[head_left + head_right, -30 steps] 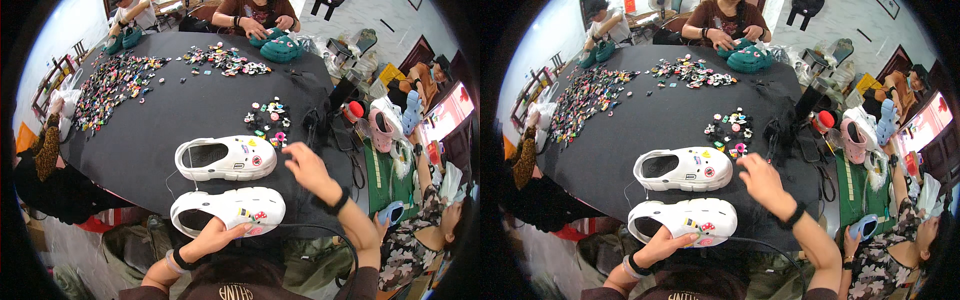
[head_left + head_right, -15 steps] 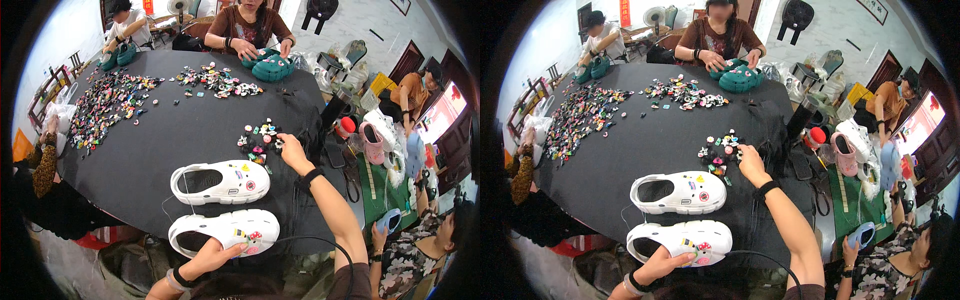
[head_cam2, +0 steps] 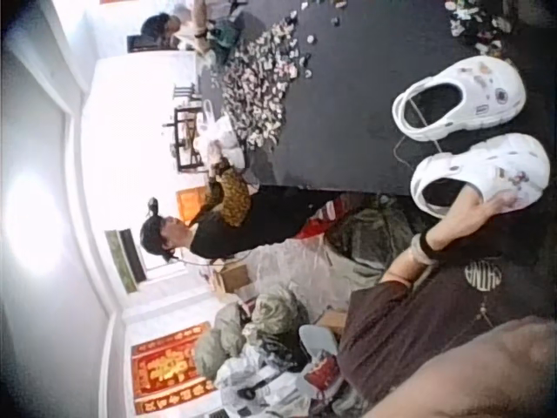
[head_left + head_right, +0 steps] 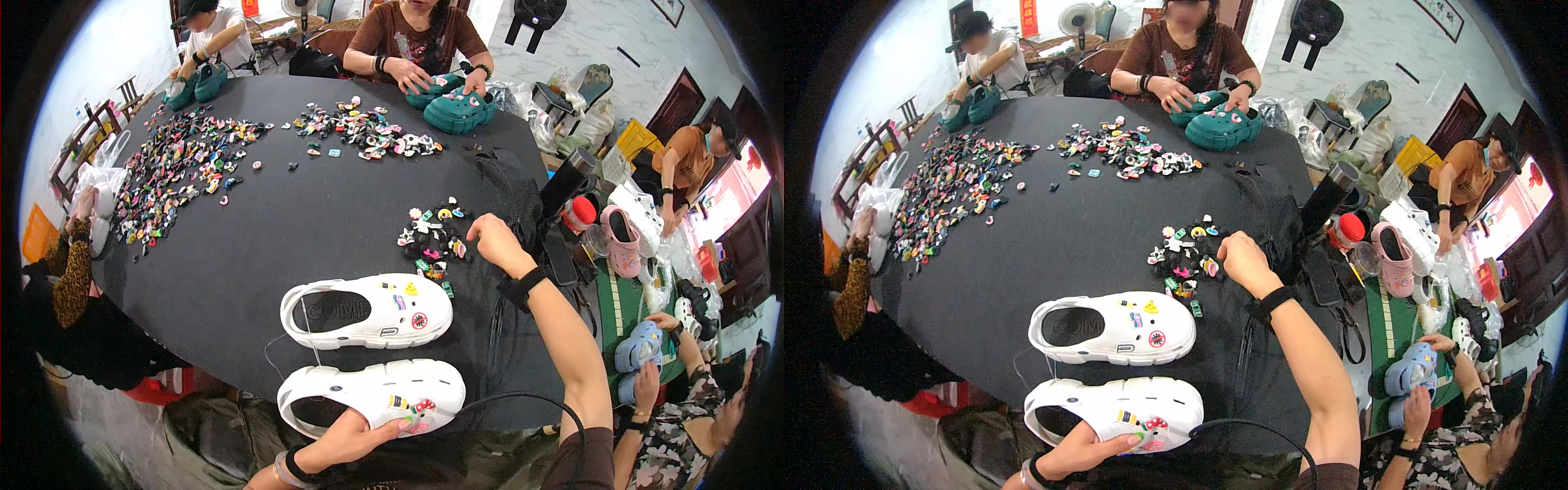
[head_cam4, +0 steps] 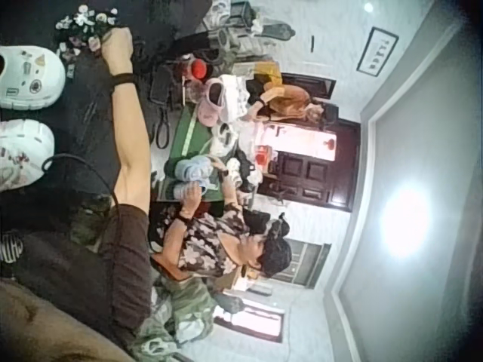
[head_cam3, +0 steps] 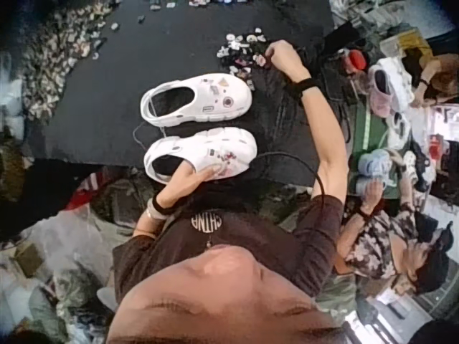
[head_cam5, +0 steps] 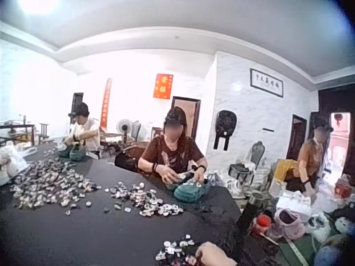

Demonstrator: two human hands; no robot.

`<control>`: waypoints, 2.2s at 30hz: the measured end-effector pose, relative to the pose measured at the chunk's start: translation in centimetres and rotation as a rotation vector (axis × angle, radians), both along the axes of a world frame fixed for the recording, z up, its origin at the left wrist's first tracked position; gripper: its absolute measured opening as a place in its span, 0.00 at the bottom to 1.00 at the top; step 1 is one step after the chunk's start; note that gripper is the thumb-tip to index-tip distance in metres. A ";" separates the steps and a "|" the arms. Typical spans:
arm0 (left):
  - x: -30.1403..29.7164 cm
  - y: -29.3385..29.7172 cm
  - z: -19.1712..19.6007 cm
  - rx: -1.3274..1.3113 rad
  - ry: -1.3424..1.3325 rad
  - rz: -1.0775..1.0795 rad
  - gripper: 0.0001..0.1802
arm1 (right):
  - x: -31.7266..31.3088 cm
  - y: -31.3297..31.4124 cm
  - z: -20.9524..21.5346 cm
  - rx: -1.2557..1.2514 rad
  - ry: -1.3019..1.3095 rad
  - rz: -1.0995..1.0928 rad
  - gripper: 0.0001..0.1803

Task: Manually attach decorative charms to clog-style shoes.

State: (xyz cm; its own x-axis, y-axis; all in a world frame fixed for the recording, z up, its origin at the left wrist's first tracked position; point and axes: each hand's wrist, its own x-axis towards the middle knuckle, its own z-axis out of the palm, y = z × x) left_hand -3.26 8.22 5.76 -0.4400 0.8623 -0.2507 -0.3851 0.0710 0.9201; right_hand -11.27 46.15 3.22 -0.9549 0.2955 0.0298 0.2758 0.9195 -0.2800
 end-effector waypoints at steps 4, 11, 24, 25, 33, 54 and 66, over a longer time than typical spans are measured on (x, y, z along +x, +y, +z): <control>0.1 0.3 0.3 -0.006 -0.052 0.013 0.27 | -1.5 0.5 -1.0 -0.075 0.148 -0.049 0.11; -0.2 0.3 -0.4 -0.024 -0.005 -0.028 0.28 | -2.8 -0.3 -3.7 -0.068 0.131 -0.150 0.08; -0.3 0.2 0.0 0.018 0.034 -0.002 0.26 | -5.5 -0.9 -3.9 -0.092 0.219 -0.211 0.11; -0.3 0.3 0.0 0.008 0.021 -0.005 0.26 | -5.2 -0.2 -3.9 -0.140 0.250 -0.202 0.11; -0.2 0.2 0.1 -0.030 0.010 -0.021 0.24 | 6.6 -0.2 5.5 -0.646 0.264 -0.175 0.10; -0.2 0.7 0.3 -0.058 -0.026 0.074 0.25 | 1.4 3.2 6.6 -0.120 0.442 -0.003 0.07; -0.4 -0.1 -0.4 0.058 0.301 -0.014 0.16 | -8.0 1.0 -0.8 0.069 -0.172 -0.073 0.15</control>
